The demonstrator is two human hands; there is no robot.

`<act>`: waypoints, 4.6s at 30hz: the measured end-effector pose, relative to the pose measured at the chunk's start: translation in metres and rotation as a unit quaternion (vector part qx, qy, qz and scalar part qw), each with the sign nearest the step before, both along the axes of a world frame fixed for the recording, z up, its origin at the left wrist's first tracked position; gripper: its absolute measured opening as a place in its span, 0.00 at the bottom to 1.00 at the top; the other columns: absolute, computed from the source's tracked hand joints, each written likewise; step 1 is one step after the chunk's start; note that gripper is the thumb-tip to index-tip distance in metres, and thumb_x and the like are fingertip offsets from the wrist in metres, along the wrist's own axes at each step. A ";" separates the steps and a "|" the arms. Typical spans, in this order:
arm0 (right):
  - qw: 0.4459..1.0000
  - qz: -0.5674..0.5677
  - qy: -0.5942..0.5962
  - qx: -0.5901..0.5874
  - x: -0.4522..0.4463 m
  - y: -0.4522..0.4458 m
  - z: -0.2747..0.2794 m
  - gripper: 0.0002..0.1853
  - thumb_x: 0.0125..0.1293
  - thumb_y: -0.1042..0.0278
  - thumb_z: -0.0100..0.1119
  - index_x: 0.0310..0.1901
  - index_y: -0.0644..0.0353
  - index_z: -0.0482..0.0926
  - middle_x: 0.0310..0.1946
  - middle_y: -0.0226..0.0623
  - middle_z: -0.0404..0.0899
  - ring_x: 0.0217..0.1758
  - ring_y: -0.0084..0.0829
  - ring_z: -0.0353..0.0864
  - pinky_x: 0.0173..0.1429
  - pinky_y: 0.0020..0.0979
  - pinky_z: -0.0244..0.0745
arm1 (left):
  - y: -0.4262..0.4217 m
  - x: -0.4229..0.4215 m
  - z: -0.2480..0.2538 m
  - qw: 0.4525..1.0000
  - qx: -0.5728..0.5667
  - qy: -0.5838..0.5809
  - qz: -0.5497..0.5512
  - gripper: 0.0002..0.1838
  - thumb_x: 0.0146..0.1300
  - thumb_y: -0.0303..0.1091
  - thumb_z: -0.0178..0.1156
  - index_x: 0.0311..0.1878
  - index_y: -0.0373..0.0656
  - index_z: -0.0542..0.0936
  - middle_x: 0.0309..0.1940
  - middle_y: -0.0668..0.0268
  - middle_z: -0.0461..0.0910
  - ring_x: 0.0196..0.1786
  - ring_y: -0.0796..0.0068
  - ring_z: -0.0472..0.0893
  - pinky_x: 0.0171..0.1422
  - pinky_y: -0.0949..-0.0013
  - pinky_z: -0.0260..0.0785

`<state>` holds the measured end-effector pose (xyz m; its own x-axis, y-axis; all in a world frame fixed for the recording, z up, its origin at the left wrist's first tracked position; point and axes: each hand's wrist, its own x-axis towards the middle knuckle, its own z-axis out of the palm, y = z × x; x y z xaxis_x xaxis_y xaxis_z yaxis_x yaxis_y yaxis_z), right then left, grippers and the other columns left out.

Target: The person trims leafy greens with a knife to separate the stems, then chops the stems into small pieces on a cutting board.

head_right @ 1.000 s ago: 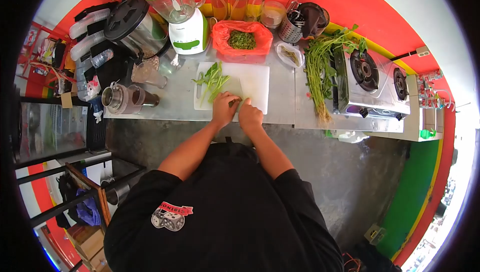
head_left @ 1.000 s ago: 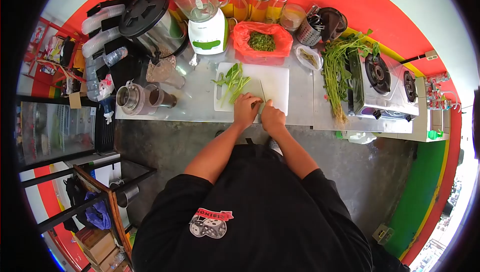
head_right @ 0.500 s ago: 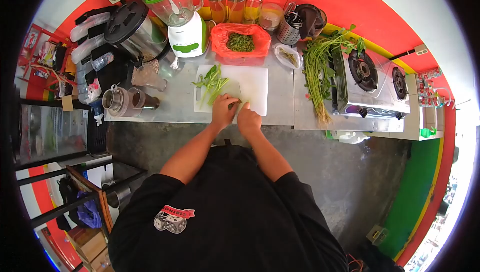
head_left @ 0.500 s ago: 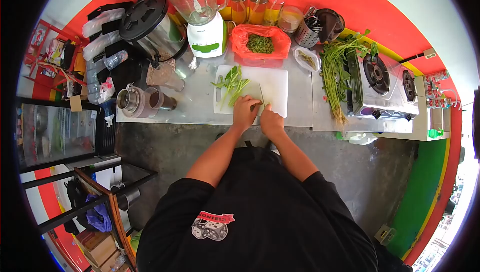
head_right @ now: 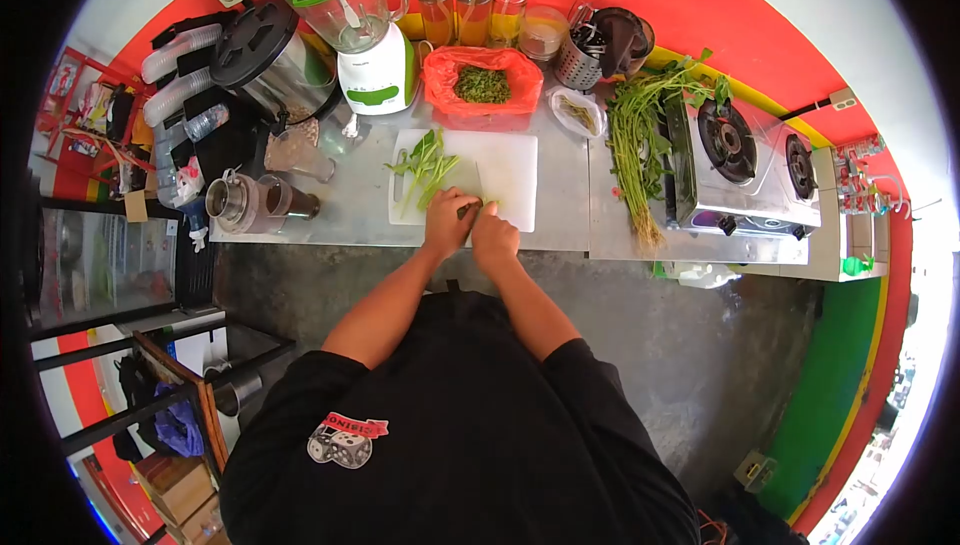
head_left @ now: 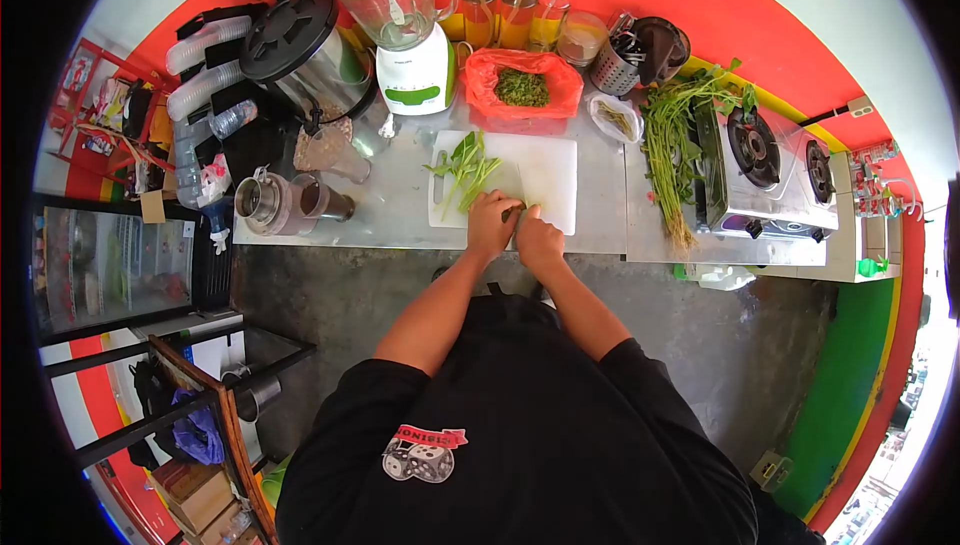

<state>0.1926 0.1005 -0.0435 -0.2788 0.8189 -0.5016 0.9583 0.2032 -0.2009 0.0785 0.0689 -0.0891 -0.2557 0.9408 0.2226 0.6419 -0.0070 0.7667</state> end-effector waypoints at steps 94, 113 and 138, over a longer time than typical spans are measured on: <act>1.000 -0.025 -0.003 -0.009 -0.003 -0.023 -0.002 0.18 0.68 0.70 0.57 0.54 0.66 0.66 0.42 0.56 0.87 0.46 0.51 0.89 0.51 0.46 0.84 | -0.003 -0.016 -0.005 0.996 0.018 -0.059 -0.063 0.05 0.59 0.24 0.63 0.38 0.40 0.84 0.37 0.60 0.80 0.45 0.55 0.77 0.52 0.57 0.70; 1.000 -0.004 0.005 -0.026 -0.005 -0.012 0.002 0.21 0.66 0.70 0.60 0.56 0.68 0.64 0.46 0.57 0.85 0.50 0.52 0.88 0.53 0.44 0.84 | -0.006 -0.021 -0.007 0.995 0.016 -0.048 -0.091 0.05 0.61 0.24 0.62 0.40 0.41 0.84 0.39 0.61 0.80 0.47 0.54 0.76 0.54 0.56 0.68; 0.999 0.026 -0.029 0.015 -0.005 -0.020 -0.007 0.14 0.72 0.67 0.52 0.53 0.65 0.67 0.38 0.52 0.88 0.43 0.47 0.90 0.48 0.43 0.85 | -0.007 -0.017 -0.012 0.996 0.010 -0.051 -0.070 0.06 0.59 0.23 0.63 0.40 0.41 0.83 0.39 0.60 0.78 0.47 0.53 0.75 0.54 0.55 0.68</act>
